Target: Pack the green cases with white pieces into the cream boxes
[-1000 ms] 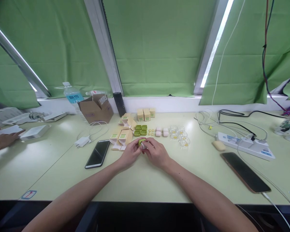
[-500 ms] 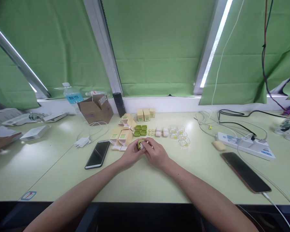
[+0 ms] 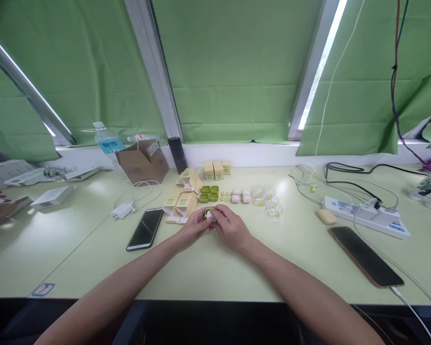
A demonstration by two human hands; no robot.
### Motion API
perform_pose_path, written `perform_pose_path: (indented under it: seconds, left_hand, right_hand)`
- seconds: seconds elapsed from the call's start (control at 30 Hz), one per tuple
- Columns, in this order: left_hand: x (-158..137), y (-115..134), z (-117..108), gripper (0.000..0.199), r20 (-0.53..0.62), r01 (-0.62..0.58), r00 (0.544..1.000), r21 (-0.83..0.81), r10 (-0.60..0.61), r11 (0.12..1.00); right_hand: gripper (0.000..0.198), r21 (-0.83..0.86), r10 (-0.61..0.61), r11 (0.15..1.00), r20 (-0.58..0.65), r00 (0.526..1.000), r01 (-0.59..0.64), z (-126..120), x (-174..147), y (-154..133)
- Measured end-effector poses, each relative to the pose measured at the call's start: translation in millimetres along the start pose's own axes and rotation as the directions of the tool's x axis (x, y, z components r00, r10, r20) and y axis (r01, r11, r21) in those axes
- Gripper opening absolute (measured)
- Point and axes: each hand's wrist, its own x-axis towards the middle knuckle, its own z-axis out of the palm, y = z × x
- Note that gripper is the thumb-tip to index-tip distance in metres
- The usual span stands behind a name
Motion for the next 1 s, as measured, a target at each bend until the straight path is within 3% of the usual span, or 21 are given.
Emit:
perform_pose_path:
  seconds: [0.3, 0.47, 0.57, 0.63, 0.73, 0.83, 0.93, 1.0]
  left_hand:
    - [2, 0, -12, 0.059, 0.099, -0.038, 0.994, -0.135, 0.052, 0.990]
    - [3, 2, -14, 0.053, -0.006, -0.074, 0.997, -0.156, 0.074, 0.985]
    - [5, 3, -16, 0.052, -0.078, -0.115, 0.991, -0.122, 0.106, 0.986]
    - [6, 4, -19, 0.052, -0.129, -0.148, 0.983, -0.109, 0.134, 0.983]
    - [8, 4, -23, 0.052, -0.186, -0.170, 0.971, -0.103, 0.149, 0.980]
    - [9, 2, -25, 0.052, -0.218, -0.185, 0.963, -0.101, 0.160, 0.978]
    - [9, 1, -25, 0.050, -0.233, -0.198, 0.958, -0.105, 0.170, 0.974]
    - [10, 1, -25, 0.051, -0.236, -0.203, 0.956, -0.114, 0.172, 0.972]
  right_hand:
    - [0.049, 0.019, 0.060, 0.998, 0.011, 0.998, -0.061, -2, 0, 5]
    - [0.047, 0.012, 0.132, 0.991, 0.040, 0.990, -0.133, -5, 3, 4]
    - [0.039, -0.144, 0.166, 0.978, 0.095, 0.982, -0.151, -14, 11, 6]
    - [0.026, -0.320, 0.236, 0.933, 0.195, 0.952, -0.165, -28, 20, 11]
    - [0.011, -0.574, 0.481, 0.785, 0.332, 0.812, -0.230, -62, 36, 25]
    - [0.011, -0.717, 0.715, 0.629, 0.381, 0.586, -0.300, -103, 46, 41]
    - [0.016, -0.802, 0.858, 0.486, 0.364, 0.361, -0.347, -133, 47, 56]
    - [0.018, -0.827, 0.896, 0.436, 0.363, 0.254, -0.354, -141, 43, 63]
